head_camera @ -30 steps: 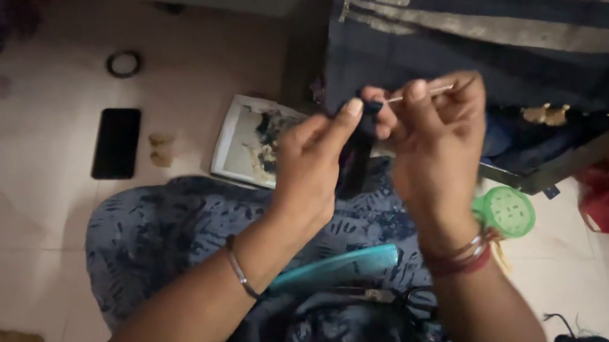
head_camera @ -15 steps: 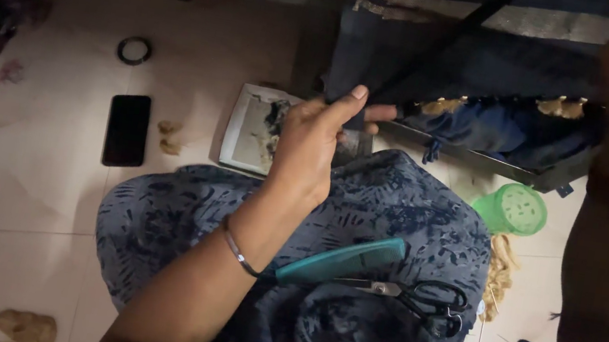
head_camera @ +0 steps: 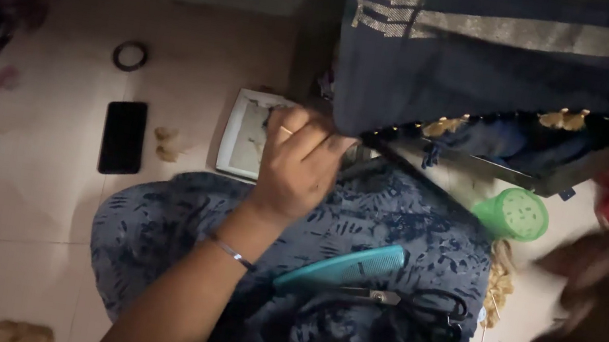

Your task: The recorder is hand-stitching decorative tassels onto a fabric and then preparing a small blonde hair-like decorative item.

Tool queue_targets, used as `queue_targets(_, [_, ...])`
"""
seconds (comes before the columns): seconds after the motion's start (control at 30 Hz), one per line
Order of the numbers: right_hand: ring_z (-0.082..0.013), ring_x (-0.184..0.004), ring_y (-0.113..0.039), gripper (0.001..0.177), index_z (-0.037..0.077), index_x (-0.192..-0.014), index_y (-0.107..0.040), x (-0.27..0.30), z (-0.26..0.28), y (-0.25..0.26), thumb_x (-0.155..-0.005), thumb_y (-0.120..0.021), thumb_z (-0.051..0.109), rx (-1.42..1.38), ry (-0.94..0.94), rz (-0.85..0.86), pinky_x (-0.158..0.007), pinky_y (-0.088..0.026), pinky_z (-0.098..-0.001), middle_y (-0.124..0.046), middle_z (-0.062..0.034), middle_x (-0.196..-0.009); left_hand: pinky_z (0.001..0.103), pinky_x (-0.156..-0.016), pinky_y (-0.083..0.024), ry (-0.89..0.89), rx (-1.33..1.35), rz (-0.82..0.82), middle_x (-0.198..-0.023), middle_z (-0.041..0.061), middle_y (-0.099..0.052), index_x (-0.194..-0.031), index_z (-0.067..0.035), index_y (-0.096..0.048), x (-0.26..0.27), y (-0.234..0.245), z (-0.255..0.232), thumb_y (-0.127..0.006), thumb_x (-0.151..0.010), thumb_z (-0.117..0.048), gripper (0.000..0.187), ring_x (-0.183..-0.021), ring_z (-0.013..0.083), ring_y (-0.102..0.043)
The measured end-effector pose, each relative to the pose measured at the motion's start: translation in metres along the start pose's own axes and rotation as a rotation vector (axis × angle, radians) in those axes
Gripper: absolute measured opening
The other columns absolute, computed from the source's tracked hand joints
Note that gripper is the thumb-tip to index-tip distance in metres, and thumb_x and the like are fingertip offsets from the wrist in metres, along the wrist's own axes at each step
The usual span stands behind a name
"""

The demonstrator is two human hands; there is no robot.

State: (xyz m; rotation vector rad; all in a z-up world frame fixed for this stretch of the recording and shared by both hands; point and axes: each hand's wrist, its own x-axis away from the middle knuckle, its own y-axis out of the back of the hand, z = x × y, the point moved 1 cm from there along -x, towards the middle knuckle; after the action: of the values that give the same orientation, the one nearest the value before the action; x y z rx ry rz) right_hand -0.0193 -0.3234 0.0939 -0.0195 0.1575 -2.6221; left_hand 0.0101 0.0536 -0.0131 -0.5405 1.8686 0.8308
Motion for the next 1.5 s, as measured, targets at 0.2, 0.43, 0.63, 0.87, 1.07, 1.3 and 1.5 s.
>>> queue_targets(0.2, [-0.0329, -0.085, -0.077, 0.020, -0.003, -0.109, -0.063, -0.047, -0.219, -0.105, -0.100, -0.056, 0.014, -0.017, -0.100, 0.018, -0.062, -0.062, -0.0385, -0.072, -0.0223, -0.109, 0.033, -0.087, -0.053, 0.523, 0.404, 0.025, -0.094, 0.005, -0.071, -0.110, -0.001, -0.072, 0.007, -0.014, -0.012, -0.061, -0.097, 0.000, 0.017, -0.093, 0.0187, -0.067])
queue_targets(0.43, [-0.0205, -0.109, -0.069, 0.046, 0.003, -0.122, -0.064, -0.151, -0.195, -0.134, -0.103, -0.060, 0.044, -0.034, 0.379, -0.076, -0.100, -0.054, -0.0356, -0.071, -0.0095, -0.113, 0.020, -0.060, -0.047, 1.143, 0.856, -0.008, -0.074, 0.000, -0.063, -0.105, 0.002, -0.074, 0.013, -0.026, -0.009, -0.057, -0.105, -0.007, 0.019, -0.066, 0.0038, -0.056])
queue_targets(0.63, [-0.0202, -0.085, -0.068, 0.028, 0.000, -0.101, -0.069, -0.219, -0.165, -0.132, -0.106, -0.073, 0.027, -0.554, -0.037, 0.036, -0.076, -0.055, -0.0374, -0.072, -0.0072, -0.095, 0.025, -0.066, -0.054, 0.871, 0.311, -0.059, -0.080, -0.001, -0.070, -0.106, 0.000, -0.074, 0.033, -0.048, 0.003, -0.064, -0.101, -0.016, 0.020, -0.073, 0.0108, -0.070])
queue_targets(0.87, [-0.0099, -0.084, -0.061, 0.021, -0.002, -0.105, -0.074, -0.202, -0.173, -0.149, -0.100, -0.070, 0.018, -0.112, 0.134, -0.348, -0.073, -0.050, -0.0294, -0.071, -0.0015, -0.095, 0.024, -0.080, -0.051, 0.722, 0.543, -0.027, -0.107, 0.002, -0.062, -0.115, 0.003, -0.063, -0.002, -0.018, 0.003, -0.066, -0.099, -0.018, 0.027, -0.095, 0.0123, -0.062])
queue_targets(1.07, [-0.0095, -0.109, -0.058, 0.025, -0.002, -0.114, -0.070, -0.192, -0.176, -0.147, -0.104, -0.064, 0.020, 0.099, 0.430, -0.316, -0.095, -0.048, -0.0258, -0.060, -0.0003, -0.119, 0.024, -0.069, -0.048, 1.156, 0.927, 0.098, -0.080, 0.001, -0.071, -0.083, 0.000, -0.073, 0.016, -0.048, 0.026, -0.072, -0.094, -0.020, 0.023, -0.075, 0.0074, -0.062])
queue_targets(1.3, [-0.0085, -0.086, -0.062, 0.021, 0.004, -0.097, -0.069, -0.202, -0.150, -0.142, -0.096, -0.072, 0.026, -0.233, 0.091, -0.168, -0.079, -0.050, -0.0273, -0.068, 0.0010, -0.094, 0.028, -0.077, -0.053, 0.819, 0.424, 0.001, -0.091, 0.007, -0.072, -0.097, 0.003, -0.075, 0.024, -0.040, 0.008, -0.073, -0.096, -0.019, 0.022, -0.086, 0.0145, -0.067])
queue_targets(1.5, [-0.0059, -0.067, -0.051, 0.032, 0.002, -0.084, -0.072, -0.205, -0.178, -0.141, -0.102, -0.070, 0.029, -0.067, 0.127, -0.321, -0.059, -0.040, -0.0260, -0.063, 0.0044, -0.076, 0.033, -0.082, -0.054, 0.594, 0.285, -0.003, -0.104, 0.012, -0.070, -0.105, 0.003, -0.070, 0.016, -0.024, 0.012, -0.076, -0.093, -0.018, 0.025, -0.095, 0.0249, -0.068])
